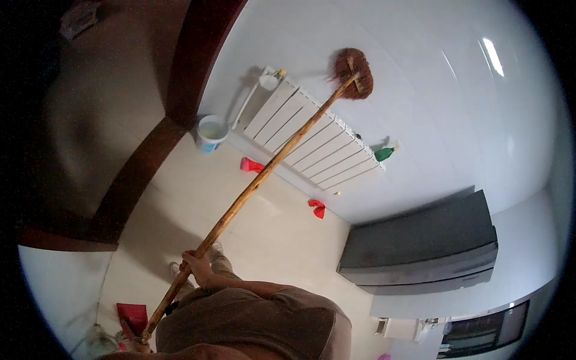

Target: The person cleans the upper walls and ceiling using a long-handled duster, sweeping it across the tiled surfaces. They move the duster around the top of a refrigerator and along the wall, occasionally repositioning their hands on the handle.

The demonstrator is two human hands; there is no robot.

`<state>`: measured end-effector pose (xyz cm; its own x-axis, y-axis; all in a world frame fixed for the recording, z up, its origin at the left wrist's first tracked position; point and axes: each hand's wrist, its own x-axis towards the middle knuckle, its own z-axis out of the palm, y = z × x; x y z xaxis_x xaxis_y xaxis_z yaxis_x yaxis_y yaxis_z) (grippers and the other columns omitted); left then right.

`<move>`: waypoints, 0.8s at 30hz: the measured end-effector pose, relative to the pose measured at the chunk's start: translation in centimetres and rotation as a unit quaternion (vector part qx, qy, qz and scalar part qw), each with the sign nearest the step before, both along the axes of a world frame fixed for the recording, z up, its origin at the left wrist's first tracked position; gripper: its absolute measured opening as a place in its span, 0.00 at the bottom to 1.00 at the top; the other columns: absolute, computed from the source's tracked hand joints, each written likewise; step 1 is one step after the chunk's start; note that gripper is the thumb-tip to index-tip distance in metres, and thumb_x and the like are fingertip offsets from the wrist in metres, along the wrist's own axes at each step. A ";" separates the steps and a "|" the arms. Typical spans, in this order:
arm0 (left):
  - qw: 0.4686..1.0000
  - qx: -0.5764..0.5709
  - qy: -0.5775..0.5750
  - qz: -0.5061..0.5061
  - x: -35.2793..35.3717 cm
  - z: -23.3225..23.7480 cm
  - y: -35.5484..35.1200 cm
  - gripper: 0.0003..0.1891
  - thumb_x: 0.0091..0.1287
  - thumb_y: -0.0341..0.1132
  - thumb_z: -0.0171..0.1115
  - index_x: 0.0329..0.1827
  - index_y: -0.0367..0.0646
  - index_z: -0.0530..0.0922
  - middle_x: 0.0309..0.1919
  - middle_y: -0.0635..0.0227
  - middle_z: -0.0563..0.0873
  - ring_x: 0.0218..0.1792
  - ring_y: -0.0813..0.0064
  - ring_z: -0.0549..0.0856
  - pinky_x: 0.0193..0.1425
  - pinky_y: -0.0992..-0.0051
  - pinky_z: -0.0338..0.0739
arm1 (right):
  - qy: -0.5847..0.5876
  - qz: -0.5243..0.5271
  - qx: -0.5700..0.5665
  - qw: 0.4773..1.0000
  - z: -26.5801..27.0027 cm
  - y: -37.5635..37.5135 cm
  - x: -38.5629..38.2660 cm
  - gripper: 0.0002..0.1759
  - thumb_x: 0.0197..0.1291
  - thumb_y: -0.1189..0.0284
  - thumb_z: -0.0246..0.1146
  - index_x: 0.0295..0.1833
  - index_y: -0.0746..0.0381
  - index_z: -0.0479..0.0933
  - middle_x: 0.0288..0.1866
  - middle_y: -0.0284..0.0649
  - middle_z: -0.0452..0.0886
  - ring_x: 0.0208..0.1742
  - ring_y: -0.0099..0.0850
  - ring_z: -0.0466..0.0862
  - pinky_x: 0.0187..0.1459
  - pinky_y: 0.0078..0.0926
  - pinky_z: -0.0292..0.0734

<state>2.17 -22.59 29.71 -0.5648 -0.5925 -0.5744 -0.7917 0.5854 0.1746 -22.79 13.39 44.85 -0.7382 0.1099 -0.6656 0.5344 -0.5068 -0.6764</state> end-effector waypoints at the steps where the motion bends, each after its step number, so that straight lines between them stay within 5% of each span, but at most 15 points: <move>1: 1.000 0.002 -0.004 0.000 0.7 -0.2 -0.1 0.11 0.55 0.32 0.63 0.26 0.30 0.75 0.18 0.48 0.76 0.23 0.54 0.77 0.31 0.63 0.71 | -0.012 -0.001 -0.004 1.000 -0.1 0.0 0.3 0.10 0.58 0.74 0.62 0.41 0.68 0.71 0.26 0.40 0.74 0.28 0.33 0.78 0.30 0.33 0.76; 8: 0.995 0.078 0.017 -0.054 -0.8 -5.2 3.4 0.10 0.55 0.30 0.62 0.26 0.30 0.75 0.19 0.50 0.77 0.24 0.57 0.79 0.31 0.63 0.72 | 0.023 -0.067 0.015 0.997 0.8 3.8 -0.7 0.06 0.57 0.74 0.60 0.36 0.66 0.72 0.23 0.37 0.71 0.25 0.33 0.75 0.29 0.33 0.72; 12: 0.970 0.128 0.097 -0.180 -7.8 -5.7 8.1 0.10 0.56 0.30 0.62 0.26 0.30 0.74 0.18 0.50 0.75 0.23 0.60 0.77 0.31 0.63 0.71 | 0.062 -0.104 0.041 0.992 5.4 7.7 -4.1 0.04 0.55 0.76 0.57 0.30 0.65 0.70 0.22 0.38 0.70 0.24 0.31 0.74 0.27 0.32 0.72; 13: 0.961 0.158 0.108 -0.198 -11.1 -1.8 10.6 0.13 0.59 0.33 0.62 0.23 0.30 0.72 0.17 0.49 0.74 0.20 0.58 0.73 0.29 0.63 0.70 | 0.054 -0.094 0.115 0.987 6.6 9.1 -5.6 0.05 0.55 0.75 0.56 0.29 0.64 0.70 0.21 0.38 0.71 0.21 0.31 0.75 0.26 0.31 0.72; 14: 0.944 0.173 0.181 -0.216 -12.5 -4.4 11.6 0.16 0.59 0.34 0.63 0.21 0.31 0.70 0.16 0.50 0.73 0.20 0.54 0.70 0.28 0.63 0.70 | 0.103 -0.084 0.157 0.979 6.9 11.0 -7.0 0.06 0.55 0.73 0.56 0.28 0.64 0.69 0.19 0.38 0.72 0.19 0.30 0.75 0.25 0.28 0.71; 17: 0.907 0.132 0.268 -0.296 -19.3 -5.4 17.0 0.12 0.55 0.33 0.65 0.23 0.33 0.74 0.21 0.49 0.78 0.28 0.45 0.79 0.33 0.58 0.72 | 0.223 -0.111 0.178 0.952 10.8 15.7 -11.0 0.09 0.57 0.71 0.57 0.27 0.63 0.69 0.18 0.37 0.71 0.18 0.29 0.76 0.24 0.26 0.71; 18: 0.921 0.196 0.193 -0.276 -22.1 -2.2 19.3 0.11 0.56 0.33 0.64 0.26 0.33 0.74 0.25 0.49 0.79 0.30 0.48 0.79 0.36 0.58 0.72 | 0.249 -0.132 0.164 0.945 12.8 16.8 -12.3 0.08 0.56 0.72 0.58 0.28 0.63 0.69 0.17 0.36 0.70 0.18 0.29 0.75 0.23 0.27 0.72; 20: 0.912 0.201 0.224 -0.277 -25.0 1.6 22.7 0.11 0.57 0.33 0.62 0.27 0.33 0.74 0.25 0.49 0.79 0.29 0.51 0.79 0.37 0.58 0.72 | 0.274 -0.146 0.191 0.931 15.5 18.8 -14.6 0.06 0.55 0.75 0.58 0.30 0.66 0.68 0.20 0.38 0.70 0.16 0.30 0.74 0.19 0.27 0.70; 24: 0.896 0.212 0.242 -0.306 -26.6 1.9 23.7 0.12 0.58 0.34 0.61 0.26 0.32 0.73 0.22 0.50 0.78 0.26 0.52 0.78 0.35 0.59 0.72 | 0.280 -0.154 0.215 0.923 18.5 19.2 -16.6 0.16 0.55 0.77 0.58 0.47 0.74 0.66 0.20 0.39 0.71 0.15 0.30 0.74 0.18 0.27 0.72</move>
<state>-24.48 1.09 31.65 -0.9532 0.1262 -0.2748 -0.1170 0.6840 0.7201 -39.38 32.57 63.33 -0.8428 0.5372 -0.0344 -0.0851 -0.1960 -0.9769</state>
